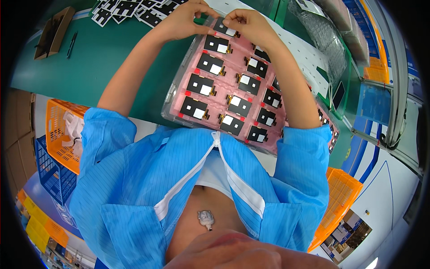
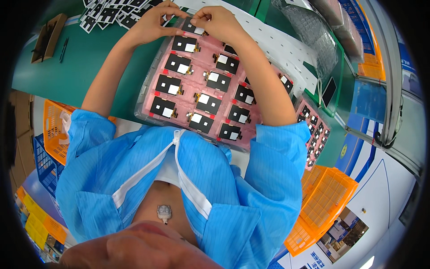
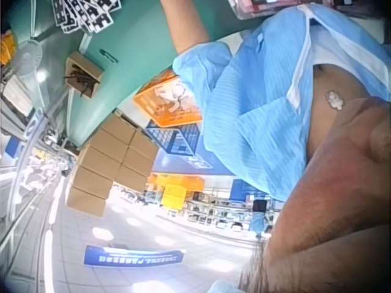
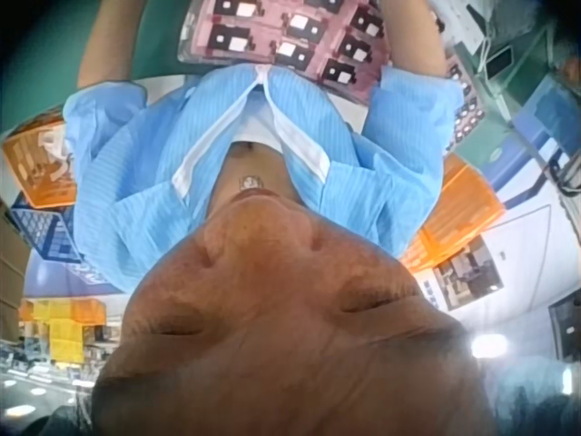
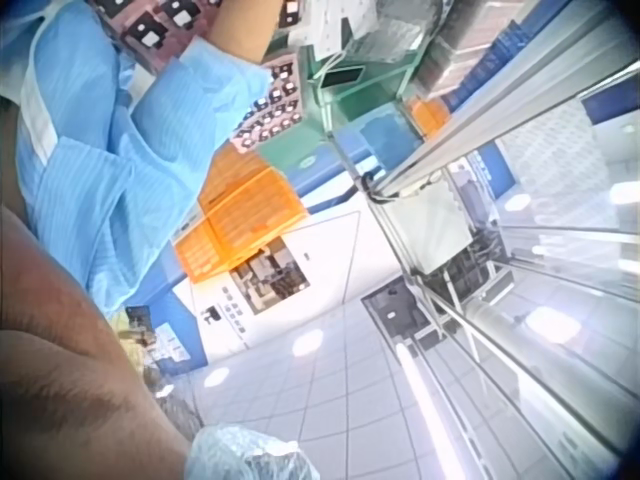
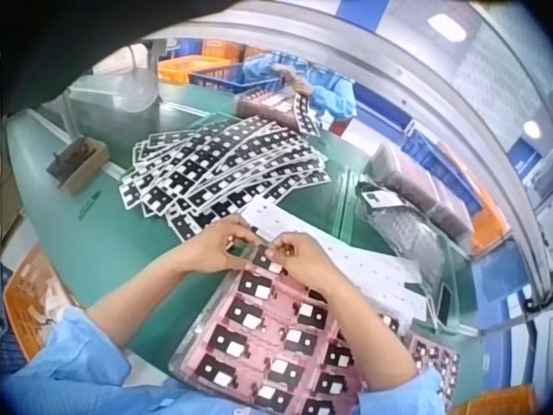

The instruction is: Attaching small black components or labels onto electronic modules in a tray.

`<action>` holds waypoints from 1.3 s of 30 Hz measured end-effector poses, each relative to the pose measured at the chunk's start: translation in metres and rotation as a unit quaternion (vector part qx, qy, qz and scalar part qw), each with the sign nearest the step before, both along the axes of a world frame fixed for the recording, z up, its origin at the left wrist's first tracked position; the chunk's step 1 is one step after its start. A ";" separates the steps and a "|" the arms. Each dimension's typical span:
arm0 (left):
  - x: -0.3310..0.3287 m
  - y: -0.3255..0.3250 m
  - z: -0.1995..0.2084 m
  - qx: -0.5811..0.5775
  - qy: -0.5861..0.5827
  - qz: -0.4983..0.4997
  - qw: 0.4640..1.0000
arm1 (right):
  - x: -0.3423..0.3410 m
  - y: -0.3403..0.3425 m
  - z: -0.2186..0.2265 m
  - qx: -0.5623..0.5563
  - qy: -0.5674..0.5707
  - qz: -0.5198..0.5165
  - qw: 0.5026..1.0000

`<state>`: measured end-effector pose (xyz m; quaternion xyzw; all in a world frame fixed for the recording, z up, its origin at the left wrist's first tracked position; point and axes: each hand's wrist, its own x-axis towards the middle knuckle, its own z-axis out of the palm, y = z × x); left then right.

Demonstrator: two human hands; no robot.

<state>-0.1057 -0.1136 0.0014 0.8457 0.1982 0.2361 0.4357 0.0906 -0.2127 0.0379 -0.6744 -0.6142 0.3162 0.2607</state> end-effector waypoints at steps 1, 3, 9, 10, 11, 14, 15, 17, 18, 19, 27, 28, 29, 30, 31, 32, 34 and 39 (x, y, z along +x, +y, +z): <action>0.001 0.004 -0.010 0.033 -0.145 -0.063 0.987 | 0.000 0.000 -0.001 0.011 -0.005 0.002 1.000; 0.002 0.003 -0.006 0.065 -0.287 -0.124 0.948 | 0.000 -0.001 -0.004 0.021 0.000 0.001 1.000; 0.001 0.000 -0.004 0.010 -0.060 -0.031 0.998 | -0.005 -0.005 -0.004 0.053 -0.022 -0.004 0.998; 0.001 -0.002 -0.003 0.022 -0.066 -0.025 0.997 | -0.005 -0.006 -0.004 0.070 -0.040 -0.010 0.997; 0.000 -0.005 0.003 0.033 -0.070 -0.018 0.997 | -0.005 -0.006 -0.004 0.065 -0.049 -0.018 0.997; 0.003 -0.003 -0.005 0.020 -0.029 -0.019 0.999 | -0.010 -0.009 -0.007 0.091 -0.064 -0.036 0.993; 0.002 -0.003 -0.006 0.027 -0.036 -0.020 0.999 | -0.012 -0.009 -0.008 0.090 -0.066 -0.031 0.993; 0.002 -0.004 -0.008 0.024 -0.052 -0.012 0.998 | -0.017 -0.011 -0.007 0.100 -0.080 -0.052 0.990; 0.001 -0.004 -0.009 0.023 -0.065 -0.010 0.998 | -0.020 -0.011 -0.004 0.099 -0.123 -0.069 0.985; 0.000 -0.004 -0.009 0.023 -0.062 -0.006 0.998 | -0.023 -0.011 0.000 0.098 -0.124 -0.064 0.985; 0.001 -0.013 -0.007 0.097 -0.065 0.030 0.993 | -0.006 -0.008 -0.004 0.080 -0.095 -0.056 0.991; 0.000 -0.013 -0.007 0.092 -0.053 0.032 0.994 | -0.004 -0.008 -0.006 0.058 -0.060 -0.060 0.995; 0.001 -0.012 -0.006 0.087 -0.041 0.030 0.995 | -0.005 -0.009 -0.006 0.060 -0.061 -0.063 0.994; 0.001 -0.012 -0.005 0.084 -0.029 0.028 0.996 | -0.007 -0.011 -0.007 0.074 -0.057 -0.071 0.993; 0.000 -0.012 -0.005 0.084 -0.020 0.029 0.996 | -0.009 -0.012 -0.008 0.089 -0.054 -0.079 0.991; 0.000 -0.009 -0.004 0.088 -0.012 0.027 0.996 | -0.009 -0.013 -0.009 0.095 -0.047 -0.085 0.991; -0.001 -0.009 -0.010 0.090 -0.037 0.010 0.995 | -0.008 -0.016 -0.008 0.091 -0.067 -0.087 0.990; -0.007 -0.012 -0.010 0.013 -0.068 -0.015 0.997 | 0.005 -0.045 0.023 0.186 -0.075 -0.113 0.973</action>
